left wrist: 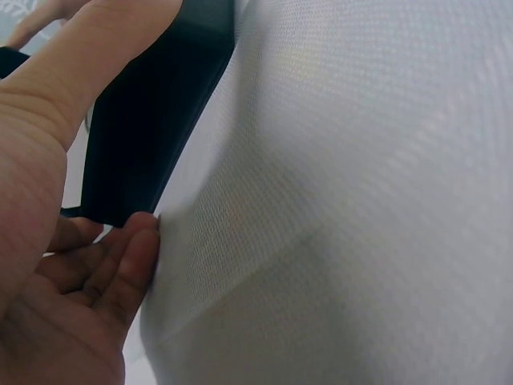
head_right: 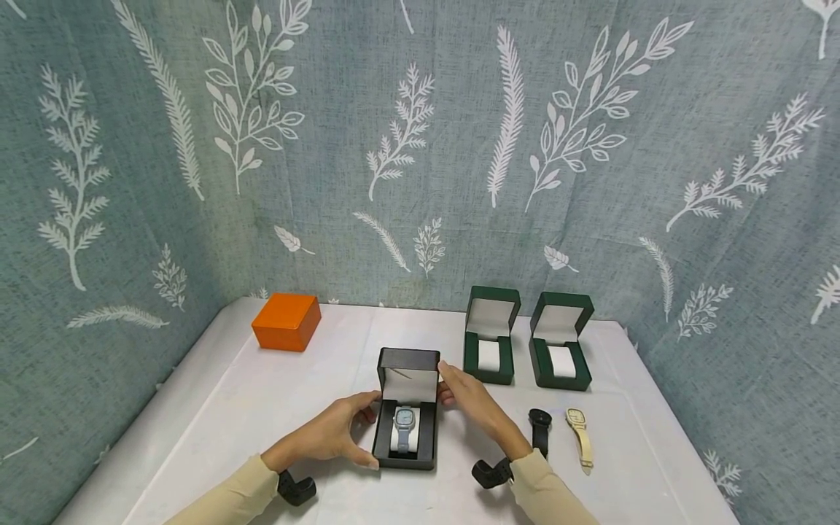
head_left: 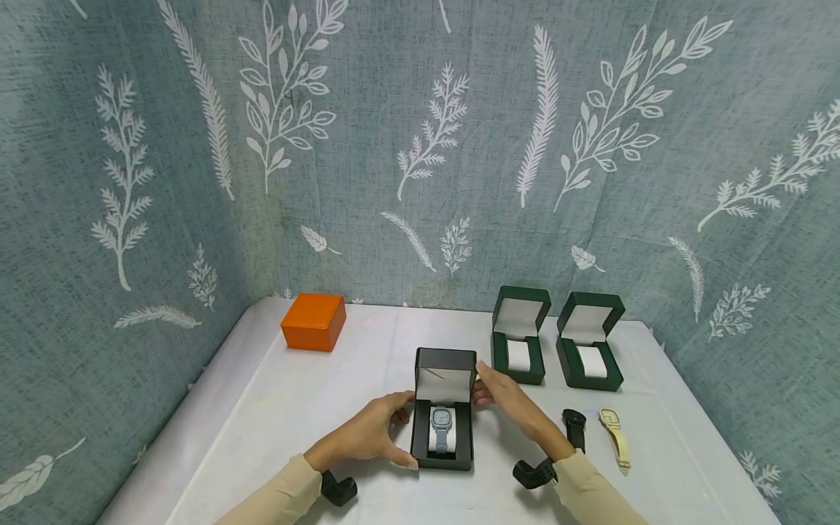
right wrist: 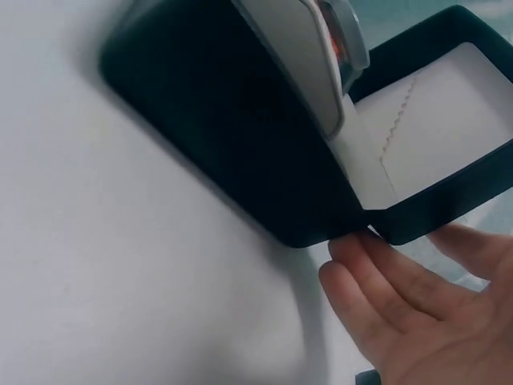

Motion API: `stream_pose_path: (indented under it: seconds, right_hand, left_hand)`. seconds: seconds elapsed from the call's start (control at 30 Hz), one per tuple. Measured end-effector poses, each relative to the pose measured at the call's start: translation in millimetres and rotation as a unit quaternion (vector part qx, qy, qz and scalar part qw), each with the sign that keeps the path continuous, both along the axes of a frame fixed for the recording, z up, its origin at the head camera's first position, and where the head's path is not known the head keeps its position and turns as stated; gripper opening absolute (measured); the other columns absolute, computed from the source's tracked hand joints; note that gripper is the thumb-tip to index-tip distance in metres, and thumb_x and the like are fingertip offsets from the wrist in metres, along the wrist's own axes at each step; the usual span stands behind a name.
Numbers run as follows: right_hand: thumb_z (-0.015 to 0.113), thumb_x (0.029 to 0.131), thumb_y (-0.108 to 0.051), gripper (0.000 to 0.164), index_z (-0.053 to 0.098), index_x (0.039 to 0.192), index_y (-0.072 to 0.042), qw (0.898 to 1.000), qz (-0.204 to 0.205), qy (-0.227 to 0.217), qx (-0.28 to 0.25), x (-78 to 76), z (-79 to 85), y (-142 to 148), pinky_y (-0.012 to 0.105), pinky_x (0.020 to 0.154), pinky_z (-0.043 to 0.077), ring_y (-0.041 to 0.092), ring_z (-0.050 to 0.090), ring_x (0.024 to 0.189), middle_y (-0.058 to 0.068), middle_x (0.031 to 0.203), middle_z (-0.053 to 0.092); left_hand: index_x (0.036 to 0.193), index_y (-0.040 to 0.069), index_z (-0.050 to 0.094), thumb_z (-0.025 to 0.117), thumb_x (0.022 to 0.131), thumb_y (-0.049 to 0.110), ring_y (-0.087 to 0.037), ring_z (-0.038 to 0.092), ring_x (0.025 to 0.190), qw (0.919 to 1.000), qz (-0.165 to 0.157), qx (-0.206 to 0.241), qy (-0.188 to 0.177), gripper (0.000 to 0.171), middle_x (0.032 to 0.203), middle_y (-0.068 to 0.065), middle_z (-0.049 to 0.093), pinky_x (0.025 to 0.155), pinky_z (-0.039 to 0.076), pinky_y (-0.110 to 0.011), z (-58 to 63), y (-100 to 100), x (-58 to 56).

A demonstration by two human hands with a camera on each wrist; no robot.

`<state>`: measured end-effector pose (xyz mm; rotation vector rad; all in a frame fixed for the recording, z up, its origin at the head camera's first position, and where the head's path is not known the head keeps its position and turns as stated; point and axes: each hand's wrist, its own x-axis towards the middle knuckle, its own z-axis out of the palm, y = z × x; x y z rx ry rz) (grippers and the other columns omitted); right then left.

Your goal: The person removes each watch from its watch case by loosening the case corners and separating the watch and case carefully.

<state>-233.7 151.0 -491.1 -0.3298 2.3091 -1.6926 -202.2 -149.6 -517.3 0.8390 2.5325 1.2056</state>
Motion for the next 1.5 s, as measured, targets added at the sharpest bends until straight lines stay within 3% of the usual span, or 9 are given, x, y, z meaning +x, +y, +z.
stream_pose_path:
  seconds: [0.17, 0.33, 0.67, 1.07, 1.5]
  right_hand:
    - [0.037, 0.11, -0.054, 0.067, 0.054, 0.135, 0.005, 1.0, 0.004, 0.009, -0.006, 6.2, -6.0, 5, 0.045, 0.095, 0.054, 0.029, 0.066, 0.103, 0.017, 0.114, 0.065]
    - [0.045, 0.108, -0.054, 0.06, 0.057, 0.131, 0.0, 1.0, -0.001, 0.011, -0.003, 12.8, -10.7, 8, 0.037, 0.089, 0.057, 0.026, 0.066, 0.1, 0.014, 0.112, 0.067]
    - [0.063, 0.104, -0.038, 0.039, 0.064, 0.127, -0.006, 0.996, 0.055, 0.06, 0.022, 26.1, -15.3, 14, 0.035, 0.082, 0.06, 0.026, 0.07, 0.095, 0.009, 0.106, 0.071]
    - [0.075, 0.096, -0.037, 0.051, 0.062, 0.139, -0.015, 0.991, 0.078, 0.086, 0.072, 38.0, -23.7, 16, 0.029, 0.082, 0.057, 0.018, 0.068, 0.099, 0.002, 0.111, 0.069]
    - [0.085, 0.088, -0.022, 0.06, 0.061, 0.141, -0.008, 0.991, 0.083, 0.102, 0.031, 48.4, -28.6, 11, 0.028, 0.083, 0.057, 0.02, 0.068, 0.096, 0.01, 0.115, 0.065]
  left_hand:
    - [0.152, -0.002, 0.042, 0.1, 0.064, 0.041, -0.012, 0.059, 0.102, 1.0, 0.0, -0.002, 0.002, 0.113, 0.116, 0.001, 0.061, 0.093, 0.052, -0.03, -1.6, 0, -0.9]
    - [0.151, -0.001, 0.043, 0.1, 0.064, 0.042, -0.012, 0.059, 0.102, 1.0, -0.001, -0.006, 0.005, 0.113, 0.116, 0.001, 0.061, 0.093, 0.052, -0.03, -0.6, 0, -1.2]
    - [0.15, 0.001, 0.045, 0.099, 0.064, 0.044, -0.012, 0.059, 0.099, 0.9996, -0.014, 0.0, 0.026, 0.11, 0.116, 0.001, 0.06, 0.09, 0.053, -0.029, 0.5, 0, -2.0]
    - [0.154, -0.004, 0.038, 0.098, 0.067, 0.042, -0.011, 0.058, 0.103, 0.9999, -0.01, -0.003, 0.005, 0.115, 0.123, 0.0, 0.059, 0.092, 0.052, -0.03, 1.2, 0, 0.3]
    - [0.154, -0.003, 0.04, 0.098, 0.066, 0.043, -0.012, 0.059, 0.101, 0.9998, -0.009, -0.006, 0.015, 0.114, 0.123, 0.0, 0.06, 0.09, 0.052, -0.03, 1.4, -1, -0.2]
